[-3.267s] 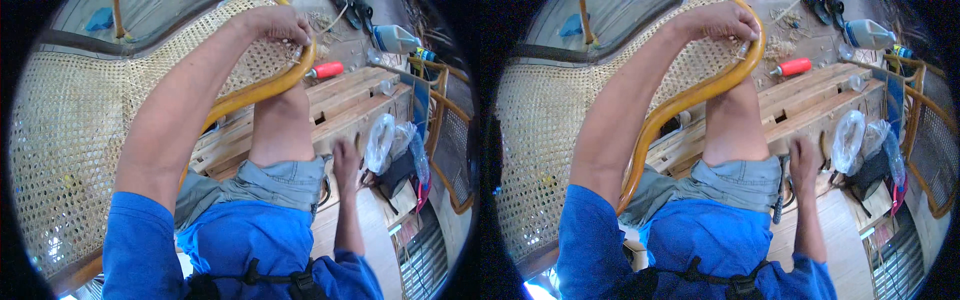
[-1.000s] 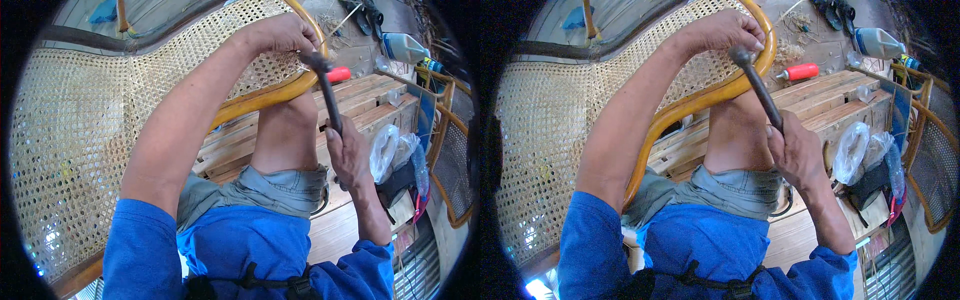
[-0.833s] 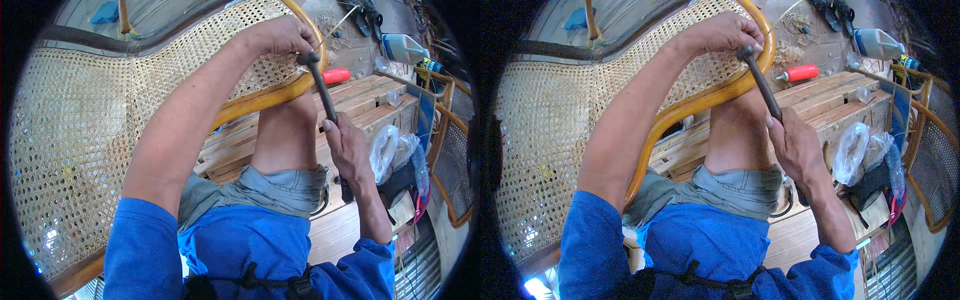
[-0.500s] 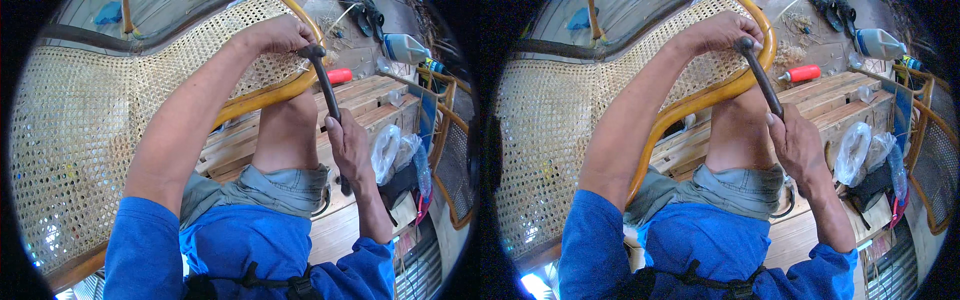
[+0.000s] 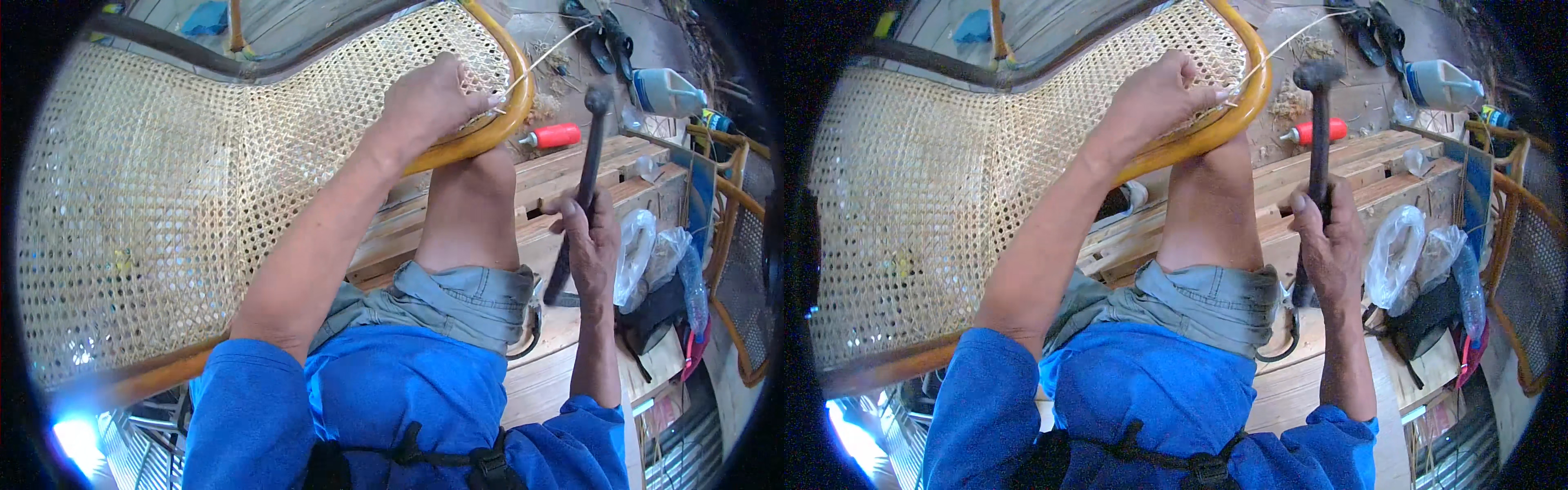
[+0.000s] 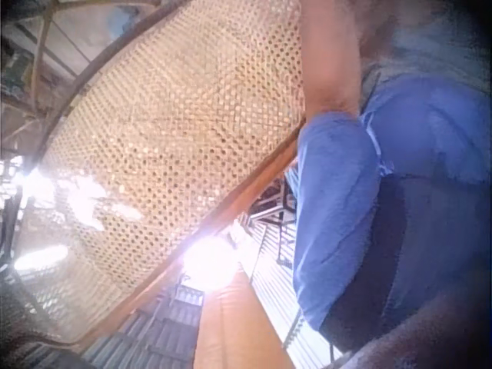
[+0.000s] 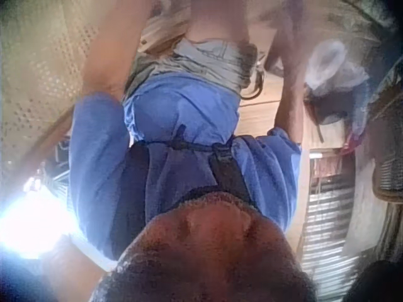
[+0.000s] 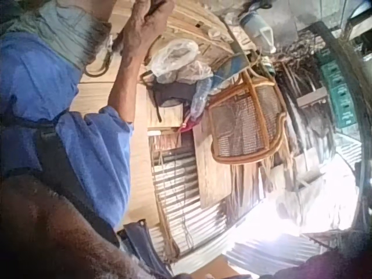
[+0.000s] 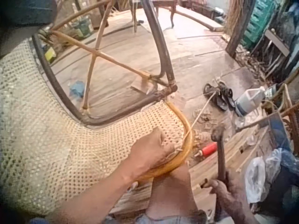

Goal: The person is repairing a rattan chair by securing the woven seat to the wooden frame. They repeatedly insert small wooden pegs into the frame and hammer them in using a hammer to tighten the weave.

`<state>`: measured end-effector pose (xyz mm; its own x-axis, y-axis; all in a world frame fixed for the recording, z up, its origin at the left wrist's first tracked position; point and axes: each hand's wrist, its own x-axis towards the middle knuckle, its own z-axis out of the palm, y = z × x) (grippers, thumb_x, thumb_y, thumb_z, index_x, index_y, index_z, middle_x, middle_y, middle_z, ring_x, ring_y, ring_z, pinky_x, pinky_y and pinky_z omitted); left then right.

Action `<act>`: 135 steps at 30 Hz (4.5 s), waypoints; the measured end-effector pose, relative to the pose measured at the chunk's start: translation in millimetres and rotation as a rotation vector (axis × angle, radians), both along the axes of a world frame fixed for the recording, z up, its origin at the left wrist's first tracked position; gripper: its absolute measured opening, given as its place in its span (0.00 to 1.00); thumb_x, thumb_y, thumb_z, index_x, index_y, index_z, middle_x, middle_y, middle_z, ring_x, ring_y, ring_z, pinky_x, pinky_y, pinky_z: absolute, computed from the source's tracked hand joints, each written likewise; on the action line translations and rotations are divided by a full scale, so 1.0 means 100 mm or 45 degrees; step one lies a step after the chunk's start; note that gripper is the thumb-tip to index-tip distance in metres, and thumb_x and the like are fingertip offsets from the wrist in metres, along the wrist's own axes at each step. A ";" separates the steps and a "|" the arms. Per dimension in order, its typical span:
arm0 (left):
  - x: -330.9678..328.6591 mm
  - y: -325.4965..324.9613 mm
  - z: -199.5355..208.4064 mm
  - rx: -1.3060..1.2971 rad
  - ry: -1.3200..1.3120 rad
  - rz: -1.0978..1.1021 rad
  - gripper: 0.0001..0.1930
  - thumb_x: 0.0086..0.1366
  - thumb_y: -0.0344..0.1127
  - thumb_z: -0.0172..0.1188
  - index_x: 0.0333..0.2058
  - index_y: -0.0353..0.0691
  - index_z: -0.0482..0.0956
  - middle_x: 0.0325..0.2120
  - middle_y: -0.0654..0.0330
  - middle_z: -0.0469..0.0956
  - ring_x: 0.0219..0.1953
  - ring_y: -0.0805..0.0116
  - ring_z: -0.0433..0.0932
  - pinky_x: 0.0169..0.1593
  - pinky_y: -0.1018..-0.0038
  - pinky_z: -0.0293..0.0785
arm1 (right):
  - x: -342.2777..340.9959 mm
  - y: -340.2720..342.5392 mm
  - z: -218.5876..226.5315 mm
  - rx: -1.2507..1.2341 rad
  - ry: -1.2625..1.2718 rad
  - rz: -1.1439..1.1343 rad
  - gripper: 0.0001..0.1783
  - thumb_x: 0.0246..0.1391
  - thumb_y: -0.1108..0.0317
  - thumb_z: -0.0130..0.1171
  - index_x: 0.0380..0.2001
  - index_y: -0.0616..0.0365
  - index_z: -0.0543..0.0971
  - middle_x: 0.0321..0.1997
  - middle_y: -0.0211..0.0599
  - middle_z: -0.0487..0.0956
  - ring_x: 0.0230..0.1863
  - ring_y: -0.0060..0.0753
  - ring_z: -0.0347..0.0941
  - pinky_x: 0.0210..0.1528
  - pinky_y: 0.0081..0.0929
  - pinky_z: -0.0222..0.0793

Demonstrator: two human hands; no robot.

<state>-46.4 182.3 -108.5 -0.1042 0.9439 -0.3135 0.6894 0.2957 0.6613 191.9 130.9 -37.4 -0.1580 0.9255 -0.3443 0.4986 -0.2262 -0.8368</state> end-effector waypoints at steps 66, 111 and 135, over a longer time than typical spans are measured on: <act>0.07 -0.68 -0.11 0.776 0.263 -0.046 0.18 0.56 0.32 0.55 0.46 0.45 0.69 0.28 0.57 0.78 0.26 0.62 0.79 0.27 0.67 0.76 | -0.29 0.14 -0.18 0.031 -0.562 0.424 0.18 0.61 0.57 0.45 0.33 0.65 0.68 0.26 0.63 0.72 0.32 0.68 0.68 0.31 0.49 0.63; -0.62 -1.62 0.13 0.340 -0.415 0.860 0.12 0.68 0.36 0.44 0.42 0.36 0.72 0.28 0.61 0.75 0.23 0.78 0.66 0.28 0.80 0.62 | -0.37 0.03 -0.12 0.028 -0.667 0.601 0.19 0.61 0.56 0.44 0.30 0.64 0.67 0.26 0.61 0.73 0.30 0.66 0.70 0.32 0.49 0.63; -0.88 -1.87 -0.04 0.392 0.139 0.201 0.10 0.63 0.31 0.45 0.41 0.41 0.72 0.29 0.49 0.77 0.32 0.48 0.77 0.36 0.61 0.74 | -0.38 -0.54 -0.26 0.066 -0.373 0.657 0.12 0.60 0.63 0.44 0.35 0.61 0.70 0.16 0.40 0.66 0.19 0.30 0.66 0.25 0.30 0.63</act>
<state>-133.9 -4.6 -112.6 -0.2736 0.9618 0.0041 0.7227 0.2027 0.6608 153.9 76.9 -63.8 -0.4969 0.7713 -0.3978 0.7452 0.1443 -0.6511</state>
